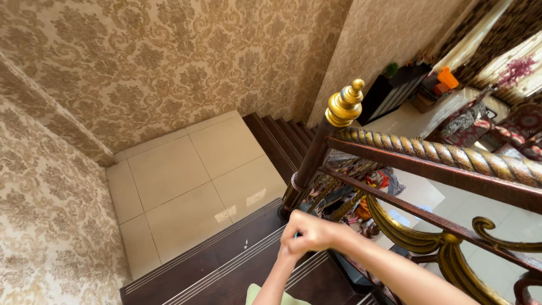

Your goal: The person sweeps the stairs using a squeegee-like broom, moving dust and debris down from one step to the next while navigating around the banister.

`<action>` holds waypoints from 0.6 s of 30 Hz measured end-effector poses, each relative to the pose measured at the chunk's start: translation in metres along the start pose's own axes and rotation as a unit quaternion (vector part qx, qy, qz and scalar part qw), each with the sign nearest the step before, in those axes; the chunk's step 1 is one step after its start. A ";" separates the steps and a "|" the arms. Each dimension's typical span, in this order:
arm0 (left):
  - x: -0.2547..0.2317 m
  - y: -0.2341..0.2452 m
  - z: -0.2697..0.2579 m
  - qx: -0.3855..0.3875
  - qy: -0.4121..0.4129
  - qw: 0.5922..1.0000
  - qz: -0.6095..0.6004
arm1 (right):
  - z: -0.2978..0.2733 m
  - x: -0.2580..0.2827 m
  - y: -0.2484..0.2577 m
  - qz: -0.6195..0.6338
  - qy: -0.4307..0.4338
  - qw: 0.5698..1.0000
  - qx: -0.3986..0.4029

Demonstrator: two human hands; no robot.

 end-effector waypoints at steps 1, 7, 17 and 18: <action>0.006 0.001 -0.005 0.001 0.005 1.000 -0.005 | 0.001 -0.006 -0.011 0.021 0.000 1.000 0.003; -0.020 0.032 -0.008 0.006 -0.074 0.992 0.102 | -0.009 -0.011 0.003 0.095 0.017 0.989 -0.113; -0.001 -0.006 -0.009 -0.090 -0.082 0.993 0.004 | 0.012 0.000 -0.007 -0.039 -0.014 0.997 0.064; 0.007 -0.007 -0.007 -0.085 -0.064 0.994 -0.016 | 0.014 -0.009 -0.013 -0.040 -0.012 0.997 0.061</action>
Point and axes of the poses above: each hand's wrist, its own z-axis towards the middle knuckle, its own y-axis out of the back of the hand, x = y × z, the point moved 3 cm from there along z, towards the middle knuckle, and after that the axes turned 3 degrees about x, right-handed, at the moved point
